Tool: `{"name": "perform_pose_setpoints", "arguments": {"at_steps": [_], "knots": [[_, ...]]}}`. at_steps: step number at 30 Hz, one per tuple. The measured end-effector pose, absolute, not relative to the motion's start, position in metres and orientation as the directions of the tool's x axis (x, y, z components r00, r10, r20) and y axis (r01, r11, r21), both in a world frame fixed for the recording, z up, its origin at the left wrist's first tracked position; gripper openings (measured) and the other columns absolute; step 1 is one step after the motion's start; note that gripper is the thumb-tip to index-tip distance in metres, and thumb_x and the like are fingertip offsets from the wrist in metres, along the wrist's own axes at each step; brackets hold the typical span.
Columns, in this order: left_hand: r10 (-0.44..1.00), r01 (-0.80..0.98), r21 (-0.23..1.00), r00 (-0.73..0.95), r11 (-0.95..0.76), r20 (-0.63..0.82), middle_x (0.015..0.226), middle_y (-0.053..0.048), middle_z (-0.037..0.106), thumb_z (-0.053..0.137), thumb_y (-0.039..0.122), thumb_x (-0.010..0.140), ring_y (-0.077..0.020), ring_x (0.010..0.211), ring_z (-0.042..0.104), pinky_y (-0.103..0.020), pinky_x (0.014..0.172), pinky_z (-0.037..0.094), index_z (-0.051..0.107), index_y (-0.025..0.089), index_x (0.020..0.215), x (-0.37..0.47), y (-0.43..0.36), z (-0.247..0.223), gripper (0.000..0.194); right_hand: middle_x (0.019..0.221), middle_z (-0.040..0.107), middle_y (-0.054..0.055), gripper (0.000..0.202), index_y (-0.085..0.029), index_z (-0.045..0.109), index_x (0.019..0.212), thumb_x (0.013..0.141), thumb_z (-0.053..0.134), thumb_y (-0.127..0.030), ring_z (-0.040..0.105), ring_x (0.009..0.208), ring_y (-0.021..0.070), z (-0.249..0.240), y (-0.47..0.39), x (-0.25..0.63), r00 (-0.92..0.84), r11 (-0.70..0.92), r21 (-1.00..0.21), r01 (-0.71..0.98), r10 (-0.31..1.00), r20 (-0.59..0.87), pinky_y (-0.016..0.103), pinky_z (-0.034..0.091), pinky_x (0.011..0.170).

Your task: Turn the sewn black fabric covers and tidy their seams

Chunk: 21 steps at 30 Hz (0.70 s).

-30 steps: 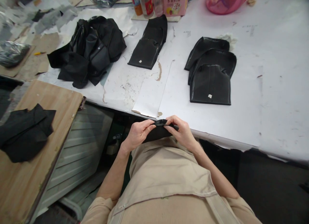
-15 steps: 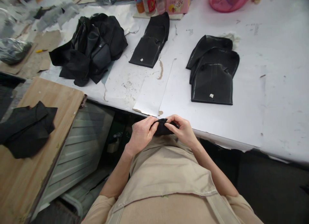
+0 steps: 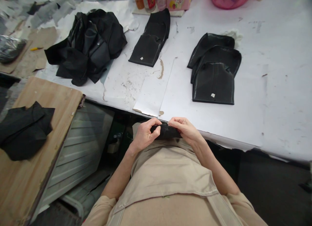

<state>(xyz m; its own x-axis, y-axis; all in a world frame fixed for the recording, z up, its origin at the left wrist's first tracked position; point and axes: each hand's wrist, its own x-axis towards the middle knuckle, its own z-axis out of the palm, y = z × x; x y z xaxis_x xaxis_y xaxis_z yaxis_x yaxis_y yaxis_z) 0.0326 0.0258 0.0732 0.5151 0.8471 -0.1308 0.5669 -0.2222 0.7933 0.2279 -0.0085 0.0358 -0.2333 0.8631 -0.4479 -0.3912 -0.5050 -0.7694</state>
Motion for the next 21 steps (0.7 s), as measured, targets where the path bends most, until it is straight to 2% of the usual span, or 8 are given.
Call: {"name": "perform_pose_setpoints", "arguments": {"at_steps": [2,6,9,11,13,16,21], "knots": [[0.843,0.542,0.825,0.51,-0.159,-0.172,0.077,0.001,0.059,0.051,0.027,0.089,-0.0137,0.07,0.055,-0.024,0.067,0.042,0.061,0.018,0.088,0.032,0.026,0.072,0.013,0.061,0.053,-0.003,0.036,-0.015,0.059,0.064,0.076,0.074,-0.046,0.04,0.056,0.0087,0.036,-0.009,0.23,-0.252,-0.506,-0.766,-0.396,0.862,-0.44,0.022,0.029,0.052],[0.848,0.501,0.864,0.481,-0.056,-0.224,0.075,0.001,0.057,0.052,0.031,0.09,-0.0129,0.069,0.052,-0.023,0.065,0.041,0.061,0.017,0.087,0.029,0.026,0.068,0.016,0.073,0.06,-0.001,0.031,-0.017,0.063,0.075,0.077,0.075,-0.045,0.05,0.065,0.011,0.038,-0.012,0.234,-0.241,-0.393,-0.856,-0.336,0.914,-0.325,0.024,0.039,0.061],[0.85,0.455,0.89,0.468,0.005,-0.244,0.075,0.001,0.055,0.055,0.03,0.089,-0.0122,0.07,0.05,-0.022,0.065,0.04,0.061,0.016,0.087,0.03,0.025,0.068,0.015,0.082,0.063,0.0,0.028,-0.019,0.061,0.08,0.073,0.08,-0.038,0.055,0.072,0.0136,0.04,-0.014,0.234,-0.208,-0.245,-0.948,-0.202,0.957,-0.203,0.027,0.045,0.068],[0.851,0.414,0.908,0.45,0.069,-0.27,0.074,0.002,0.054,0.055,0.032,0.089,-0.0114,0.068,0.048,-0.022,0.063,0.038,0.06,0.016,0.084,0.032,0.025,0.068,0.017,0.083,0.063,0.0,0.023,-0.02,0.059,0.077,0.077,0.078,-0.033,0.056,0.075,0.015,0.041,-0.016,0.232,-0.148,-0.109,-0.992,-0.058,0.984,-0.099,0.029,0.046,0.072],[0.856,0.378,0.913,0.413,0.151,-0.312,0.071,0.002,0.052,0.054,0.037,0.091,-0.0105,0.066,0.044,-0.021,0.06,0.036,0.06,0.015,0.08,0.035,0.026,0.068,0.025,0.087,0.063,0.002,0.017,-0.02,0.059,0.076,0.082,0.074,-0.027,0.059,0.083,0.017,0.042,-0.017,0.229,-0.111,0.031,-0.996,0.083,0.994,0.022,0.031,0.047,0.078],[0.855,0.33,0.908,0.359,0.26,-0.375,0.068,0.002,0.049,0.056,0.043,0.09,-0.0094,0.063,0.041,-0.021,0.056,0.033,0.058,0.015,0.074,0.04,0.026,0.067,0.033,0.106,0.062,0.006,0.012,-0.022,0.06,0.078,0.086,0.068,-0.021,0.06,0.099,0.0199,0.041,-0.02,0.224,-0.09,0.183,-0.956,0.228,0.982,0.167,0.034,0.047,0.086],[0.829,0.229,0.895,0.342,0.383,-0.442,0.065,0.003,0.049,0.066,0.043,0.082,-0.0078,0.059,0.04,-0.02,0.055,0.033,0.057,0.015,0.073,0.045,0.025,0.064,0.031,0.108,0.06,0.008,0.011,-0.023,0.061,0.079,0.089,0.064,-0.019,0.061,0.1,0.0195,0.036,-0.022,0.22,-0.087,0.263,-0.924,0.277,0.965,0.249,0.033,0.049,0.083]]}}
